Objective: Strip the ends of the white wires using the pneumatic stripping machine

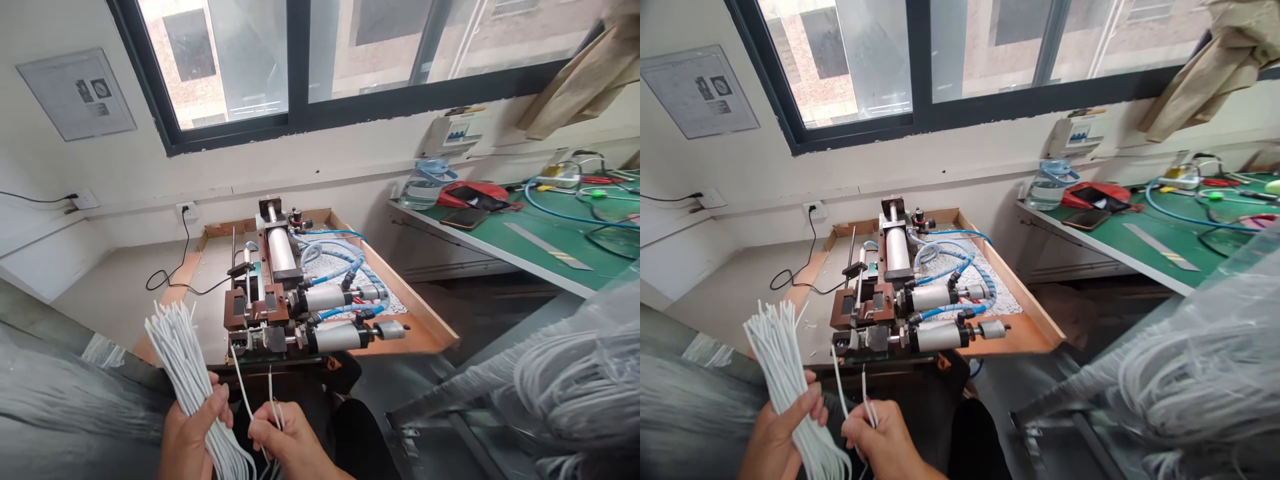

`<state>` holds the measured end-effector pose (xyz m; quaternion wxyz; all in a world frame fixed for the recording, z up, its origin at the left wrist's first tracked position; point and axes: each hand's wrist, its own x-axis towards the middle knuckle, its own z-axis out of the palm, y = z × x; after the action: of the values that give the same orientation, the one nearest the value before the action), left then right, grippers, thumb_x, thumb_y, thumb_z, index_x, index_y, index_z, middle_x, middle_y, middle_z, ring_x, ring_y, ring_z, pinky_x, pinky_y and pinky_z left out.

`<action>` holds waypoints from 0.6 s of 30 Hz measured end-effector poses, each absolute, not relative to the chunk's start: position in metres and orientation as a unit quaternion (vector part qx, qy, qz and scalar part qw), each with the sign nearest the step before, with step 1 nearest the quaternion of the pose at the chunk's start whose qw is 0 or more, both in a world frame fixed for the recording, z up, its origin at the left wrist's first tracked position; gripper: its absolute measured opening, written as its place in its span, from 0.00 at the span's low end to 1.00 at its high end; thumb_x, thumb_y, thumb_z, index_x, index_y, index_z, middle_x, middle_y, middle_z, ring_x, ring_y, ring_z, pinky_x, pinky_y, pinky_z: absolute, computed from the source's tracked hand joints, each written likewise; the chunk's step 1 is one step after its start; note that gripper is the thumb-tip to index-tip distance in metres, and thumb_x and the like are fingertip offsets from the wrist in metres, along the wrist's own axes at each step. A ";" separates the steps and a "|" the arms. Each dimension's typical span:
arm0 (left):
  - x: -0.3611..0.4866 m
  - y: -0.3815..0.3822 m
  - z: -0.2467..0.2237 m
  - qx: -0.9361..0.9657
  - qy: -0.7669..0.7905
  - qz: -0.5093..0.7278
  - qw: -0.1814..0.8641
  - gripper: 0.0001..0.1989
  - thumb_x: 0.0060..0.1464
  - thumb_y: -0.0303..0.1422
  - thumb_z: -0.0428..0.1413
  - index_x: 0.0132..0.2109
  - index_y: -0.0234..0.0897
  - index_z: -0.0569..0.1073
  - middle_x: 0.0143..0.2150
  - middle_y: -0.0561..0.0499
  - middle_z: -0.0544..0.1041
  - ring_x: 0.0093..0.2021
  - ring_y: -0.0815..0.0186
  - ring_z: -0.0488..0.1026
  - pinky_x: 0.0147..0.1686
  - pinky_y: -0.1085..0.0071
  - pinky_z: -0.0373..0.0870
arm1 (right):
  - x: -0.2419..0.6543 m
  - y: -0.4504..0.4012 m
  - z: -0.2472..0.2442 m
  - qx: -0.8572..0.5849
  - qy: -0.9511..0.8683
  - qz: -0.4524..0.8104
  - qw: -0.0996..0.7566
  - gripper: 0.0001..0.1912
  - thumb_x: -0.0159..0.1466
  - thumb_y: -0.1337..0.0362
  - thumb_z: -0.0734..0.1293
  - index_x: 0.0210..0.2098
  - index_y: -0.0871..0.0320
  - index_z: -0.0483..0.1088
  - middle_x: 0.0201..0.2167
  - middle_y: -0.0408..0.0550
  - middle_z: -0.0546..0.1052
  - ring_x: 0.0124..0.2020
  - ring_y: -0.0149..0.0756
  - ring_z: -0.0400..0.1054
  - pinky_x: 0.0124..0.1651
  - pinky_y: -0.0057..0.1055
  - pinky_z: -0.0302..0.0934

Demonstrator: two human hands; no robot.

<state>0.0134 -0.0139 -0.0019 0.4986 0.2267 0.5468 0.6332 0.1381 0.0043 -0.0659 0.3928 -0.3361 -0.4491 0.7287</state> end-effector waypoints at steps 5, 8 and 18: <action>0.022 -0.022 0.000 0.257 0.577 0.598 0.494 0.14 0.35 0.29 0.62 0.34 0.32 0.69 0.30 0.45 0.76 0.29 0.62 0.72 0.22 0.72 0.63 | 0.141 -0.011 -0.069 -0.355 -0.545 0.665 0.367 0.16 0.54 0.58 0.64 0.16 0.62 0.65 0.13 0.37 0.57 0.18 0.24 0.48 0.21 0.24 0.42; 0.025 -0.027 -0.002 0.271 0.580 0.584 0.499 0.13 0.36 0.28 0.61 0.33 0.32 0.70 0.29 0.46 0.76 0.32 0.59 0.73 0.24 0.71 0.64 | 0.140 -0.016 -0.067 -0.341 -0.589 0.640 0.357 0.17 0.56 0.59 0.61 0.15 0.61 0.61 0.15 0.38 0.54 0.19 0.25 0.45 0.22 0.24 0.41; 0.025 -0.045 -0.012 0.336 0.563 0.536 0.532 0.10 0.35 0.27 0.61 0.30 0.34 0.72 0.26 0.50 0.75 0.29 0.61 0.72 0.31 0.67 0.66 | 0.142 -0.035 -0.068 -0.333 -0.621 0.622 0.342 0.18 0.58 0.59 0.59 0.16 0.58 0.51 0.17 0.37 0.52 0.20 0.26 0.44 0.23 0.25 0.41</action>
<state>0.0246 -0.0453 -0.0117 0.5321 0.3361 0.5626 0.5360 0.1425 -0.0349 -0.0685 0.3420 -0.3333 -0.6208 0.6217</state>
